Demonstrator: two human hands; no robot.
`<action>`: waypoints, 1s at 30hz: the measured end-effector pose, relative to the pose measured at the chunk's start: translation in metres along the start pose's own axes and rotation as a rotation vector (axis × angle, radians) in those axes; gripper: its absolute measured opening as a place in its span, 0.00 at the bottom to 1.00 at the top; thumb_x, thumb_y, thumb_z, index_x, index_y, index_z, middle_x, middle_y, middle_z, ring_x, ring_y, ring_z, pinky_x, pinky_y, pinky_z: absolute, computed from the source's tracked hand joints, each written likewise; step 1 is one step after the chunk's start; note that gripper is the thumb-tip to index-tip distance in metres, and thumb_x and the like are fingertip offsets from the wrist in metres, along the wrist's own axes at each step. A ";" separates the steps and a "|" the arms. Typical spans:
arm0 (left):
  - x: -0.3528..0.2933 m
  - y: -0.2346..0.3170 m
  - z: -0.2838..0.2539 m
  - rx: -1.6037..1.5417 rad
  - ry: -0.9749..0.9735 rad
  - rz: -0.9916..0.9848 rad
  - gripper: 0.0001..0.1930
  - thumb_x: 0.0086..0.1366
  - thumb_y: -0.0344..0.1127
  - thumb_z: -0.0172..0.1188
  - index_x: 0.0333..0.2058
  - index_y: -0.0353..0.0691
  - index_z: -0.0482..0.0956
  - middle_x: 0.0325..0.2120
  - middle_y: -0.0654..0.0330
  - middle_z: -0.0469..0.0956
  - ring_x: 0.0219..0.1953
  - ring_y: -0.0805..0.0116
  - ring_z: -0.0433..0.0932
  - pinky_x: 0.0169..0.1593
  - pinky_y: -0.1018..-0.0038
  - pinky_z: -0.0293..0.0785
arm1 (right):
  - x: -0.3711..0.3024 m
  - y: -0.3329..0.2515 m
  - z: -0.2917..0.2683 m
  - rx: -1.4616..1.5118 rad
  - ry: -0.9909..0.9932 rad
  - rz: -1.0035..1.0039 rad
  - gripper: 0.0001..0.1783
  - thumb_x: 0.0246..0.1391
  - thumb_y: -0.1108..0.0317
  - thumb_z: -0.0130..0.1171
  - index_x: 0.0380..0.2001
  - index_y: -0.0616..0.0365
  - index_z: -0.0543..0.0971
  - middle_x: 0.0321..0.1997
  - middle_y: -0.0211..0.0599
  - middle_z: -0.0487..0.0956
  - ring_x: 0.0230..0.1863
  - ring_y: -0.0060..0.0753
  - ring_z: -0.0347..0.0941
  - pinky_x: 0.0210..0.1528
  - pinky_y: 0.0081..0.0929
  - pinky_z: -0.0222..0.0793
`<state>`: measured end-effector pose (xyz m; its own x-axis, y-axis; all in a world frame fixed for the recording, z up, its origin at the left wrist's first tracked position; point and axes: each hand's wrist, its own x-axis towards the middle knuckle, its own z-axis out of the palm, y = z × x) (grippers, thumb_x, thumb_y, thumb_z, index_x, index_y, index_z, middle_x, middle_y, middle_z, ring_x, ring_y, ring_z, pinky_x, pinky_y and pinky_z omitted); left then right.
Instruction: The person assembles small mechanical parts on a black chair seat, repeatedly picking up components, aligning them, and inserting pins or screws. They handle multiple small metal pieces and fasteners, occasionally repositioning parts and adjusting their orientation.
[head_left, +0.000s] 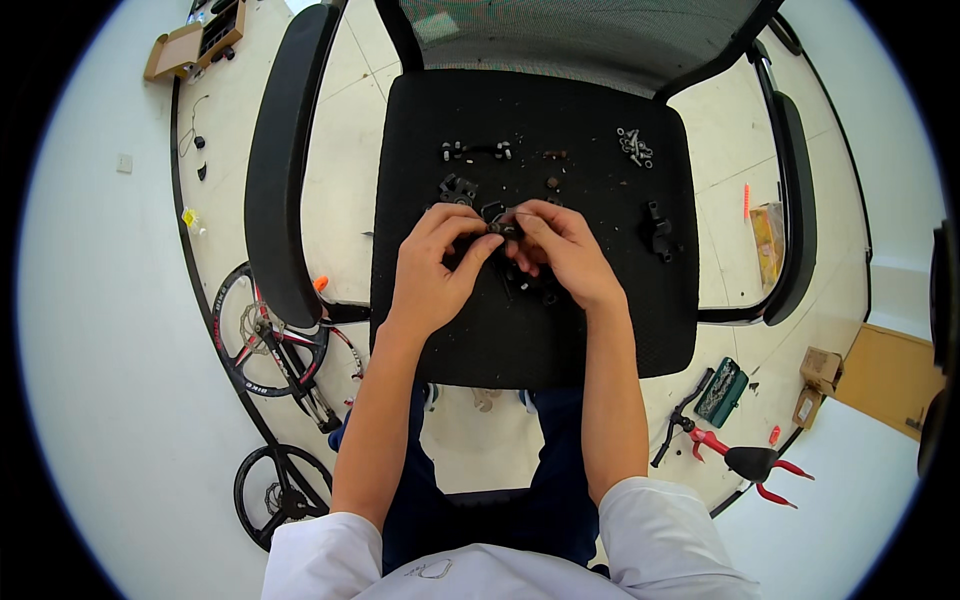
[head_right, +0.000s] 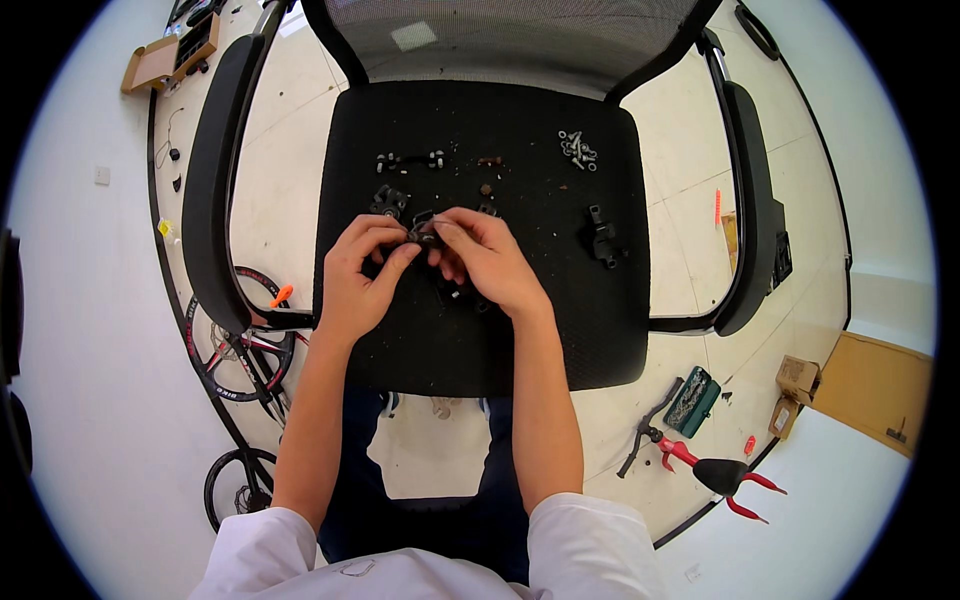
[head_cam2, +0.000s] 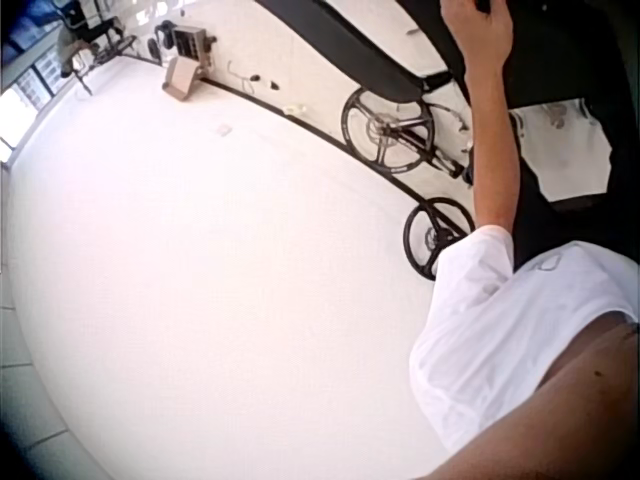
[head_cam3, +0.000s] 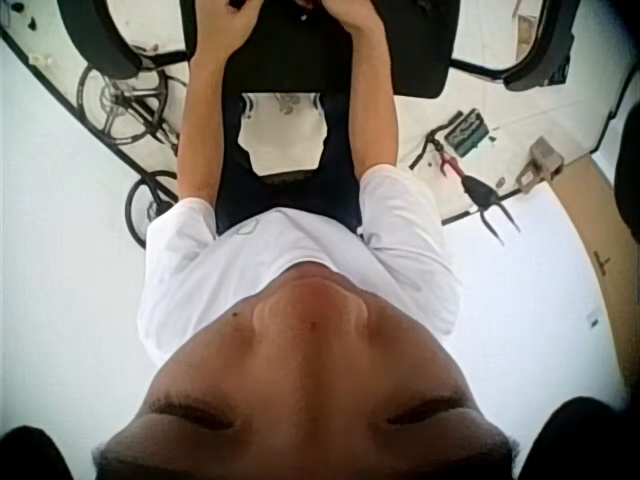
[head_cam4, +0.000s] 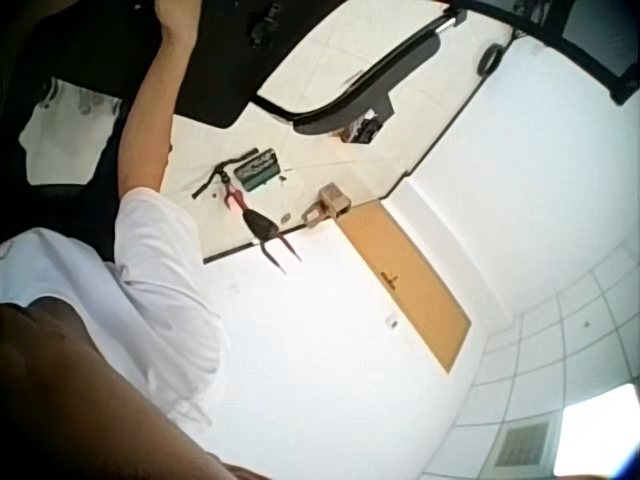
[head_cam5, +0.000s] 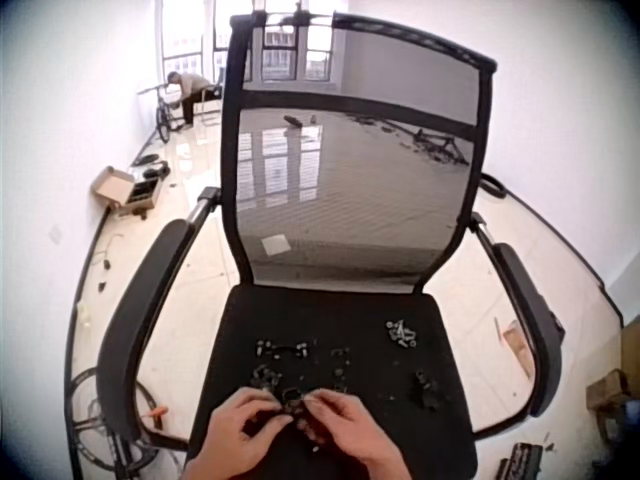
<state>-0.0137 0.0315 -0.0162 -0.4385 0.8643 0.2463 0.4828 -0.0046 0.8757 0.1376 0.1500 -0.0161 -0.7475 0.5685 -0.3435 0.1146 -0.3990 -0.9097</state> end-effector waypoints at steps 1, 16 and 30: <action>0.000 -0.001 0.000 -0.014 0.010 -0.002 0.08 0.60 0.33 0.69 0.34 0.35 0.83 0.33 0.61 0.79 0.32 0.69 0.78 0.31 0.76 0.70 | -0.001 -0.003 0.000 0.015 0.034 -0.007 0.14 0.70 0.63 0.51 0.41 0.62 0.80 0.28 0.31 0.79 0.25 0.16 0.71 0.26 0.14 0.66; 0.001 0.003 -0.010 -0.017 -0.075 -0.156 0.06 0.58 0.32 0.70 0.32 0.37 0.84 0.27 0.60 0.80 0.28 0.70 0.73 0.31 0.76 0.67 | -0.004 -0.004 -0.008 -0.103 0.325 -0.260 0.09 0.60 0.76 0.62 0.42 0.70 0.82 0.35 0.44 0.84 0.33 0.27 0.81 0.38 0.23 0.79; -0.001 0.000 -0.006 -0.082 -0.159 -0.080 0.06 0.60 0.30 0.67 0.36 0.38 0.86 0.29 0.61 0.83 0.34 0.67 0.76 0.36 0.73 0.71 | 0.000 -0.001 -0.010 0.507 0.176 -0.273 0.10 0.65 0.67 0.59 0.40 0.65 0.80 0.39 0.44 0.84 0.47 0.38 0.82 0.52 0.33 0.80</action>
<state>-0.0178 0.0276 -0.0142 -0.3444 0.9322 0.1110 0.3844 0.0321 0.9226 0.1441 0.1579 -0.0177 -0.5814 0.7921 -0.1860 -0.4247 -0.4905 -0.7609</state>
